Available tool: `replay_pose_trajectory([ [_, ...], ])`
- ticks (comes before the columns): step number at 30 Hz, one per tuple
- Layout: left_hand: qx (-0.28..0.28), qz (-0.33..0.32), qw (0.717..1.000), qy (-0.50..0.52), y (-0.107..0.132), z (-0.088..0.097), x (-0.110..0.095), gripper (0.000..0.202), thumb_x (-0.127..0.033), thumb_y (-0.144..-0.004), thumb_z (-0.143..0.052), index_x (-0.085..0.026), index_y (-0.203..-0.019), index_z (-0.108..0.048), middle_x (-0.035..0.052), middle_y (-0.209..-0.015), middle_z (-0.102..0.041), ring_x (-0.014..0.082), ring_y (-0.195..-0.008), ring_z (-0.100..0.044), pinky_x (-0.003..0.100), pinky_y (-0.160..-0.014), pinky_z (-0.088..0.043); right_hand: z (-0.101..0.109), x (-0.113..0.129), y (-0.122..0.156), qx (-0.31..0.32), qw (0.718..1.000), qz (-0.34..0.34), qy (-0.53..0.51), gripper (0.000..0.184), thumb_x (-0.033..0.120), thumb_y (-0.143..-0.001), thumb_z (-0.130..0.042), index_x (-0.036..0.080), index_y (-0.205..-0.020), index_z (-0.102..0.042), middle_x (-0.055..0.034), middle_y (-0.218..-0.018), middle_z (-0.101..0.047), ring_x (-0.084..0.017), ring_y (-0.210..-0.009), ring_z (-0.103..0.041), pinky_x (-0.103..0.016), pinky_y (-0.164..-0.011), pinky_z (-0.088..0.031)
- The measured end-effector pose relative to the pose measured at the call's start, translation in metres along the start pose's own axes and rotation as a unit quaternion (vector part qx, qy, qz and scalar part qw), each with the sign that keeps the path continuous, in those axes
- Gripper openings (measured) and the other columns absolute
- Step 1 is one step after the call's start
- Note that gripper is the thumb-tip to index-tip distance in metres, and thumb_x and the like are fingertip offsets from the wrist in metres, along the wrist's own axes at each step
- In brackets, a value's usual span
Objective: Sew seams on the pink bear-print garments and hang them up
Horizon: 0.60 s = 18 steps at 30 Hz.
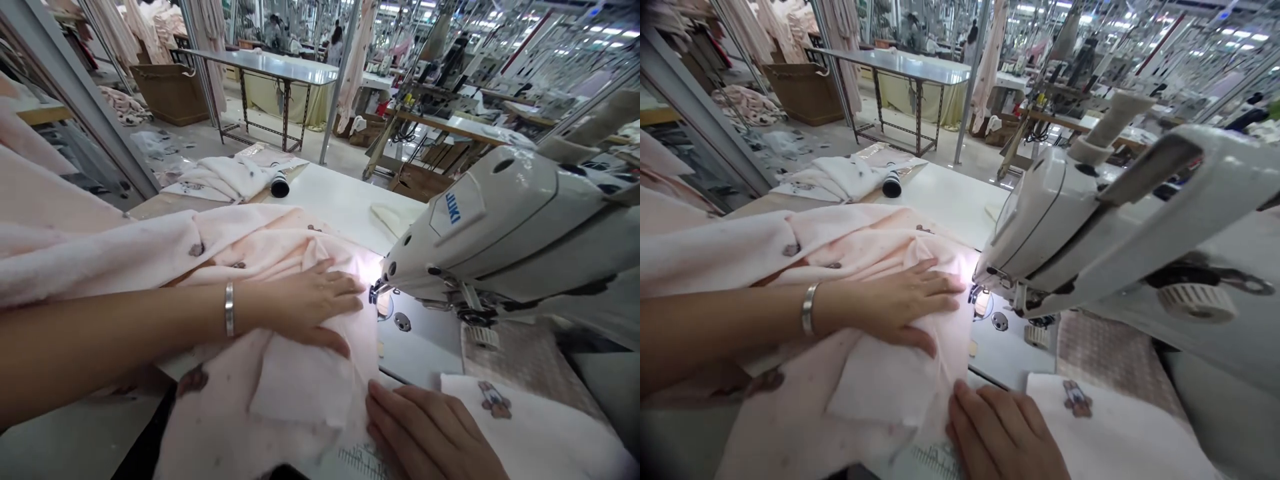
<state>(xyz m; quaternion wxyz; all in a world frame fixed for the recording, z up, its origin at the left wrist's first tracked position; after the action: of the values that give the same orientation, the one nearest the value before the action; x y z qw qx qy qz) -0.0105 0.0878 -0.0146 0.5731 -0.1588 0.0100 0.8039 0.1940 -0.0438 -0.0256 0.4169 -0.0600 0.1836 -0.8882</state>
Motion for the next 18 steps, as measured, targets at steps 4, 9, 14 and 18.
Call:
replay_pose_trajectory([
  [4,-0.007,-0.036,0.999,-0.017,-0.02,0.003,0.037,0.049,-0.052,-0.087,-0.049,-0.017,-0.122,-0.052,0.0122,-0.139,-0.046,0.0258,-0.131,-0.037,0.046,-0.113,-0.018,-0.01,-0.016,-0.023,-0.01,0.995,-0.079,-0.054,0.027,0.02,-0.095,-0.041,0.019,-0.1,-0.067,-0.002,-0.104,-0.068,-0.018,-0.084,-0.054,-0.034,-0.074,-0.036],
  [9,0.022,-0.041,0.998,-0.037,-0.044,0.002,0.072,0.062,-0.058,-0.088,-0.042,-0.015,-0.133,-0.045,0.0116,-0.144,-0.039,0.0259,-0.133,-0.034,0.042,-0.111,-0.02,-0.017,-0.042,-0.042,-0.031,0.996,-0.08,-0.029,0.019,0.016,-0.091,-0.047,0.018,-0.094,-0.065,-0.0037,-0.092,-0.065,-0.018,-0.084,-0.054,-0.032,-0.079,-0.039],
  [14,0.011,-0.025,0.997,-0.074,-0.066,0.009,0.102,0.064,-0.062,-0.087,-0.042,-0.016,-0.131,-0.047,0.0097,-0.144,-0.04,0.0274,-0.133,-0.034,0.041,-0.112,-0.015,-0.035,-0.062,-0.039,-0.035,0.997,-0.066,0.034,0.021,0.019,-0.088,-0.054,0.016,-0.107,-0.063,-0.0076,-0.091,-0.062,-0.018,-0.089,-0.057,-0.03,-0.079,-0.045],
  [18,-0.004,-0.015,0.997,-0.078,-0.075,0.005,0.112,0.059,-0.058,-0.088,-0.044,-0.016,-0.129,-0.05,0.0099,-0.144,-0.041,0.0277,-0.132,-0.034,0.042,-0.112,-0.016,-0.037,-0.065,-0.038,-0.028,0.995,-0.088,0.036,0.028,0.017,-0.088,-0.052,0.018,-0.115,-0.059,-0.0073,-0.092,-0.062,-0.016,-0.087,-0.06,-0.026,-0.075,-0.049],
])
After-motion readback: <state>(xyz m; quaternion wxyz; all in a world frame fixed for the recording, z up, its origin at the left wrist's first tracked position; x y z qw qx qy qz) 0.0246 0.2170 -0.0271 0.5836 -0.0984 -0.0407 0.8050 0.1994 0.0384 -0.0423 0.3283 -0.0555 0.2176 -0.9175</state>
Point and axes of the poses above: each hand's wrist, its own y-axis away from the middle knuckle, its own z-axis out of the back of the hand, x = y × z, the point moved 2 cm from there along -y, towards the middle knuckle
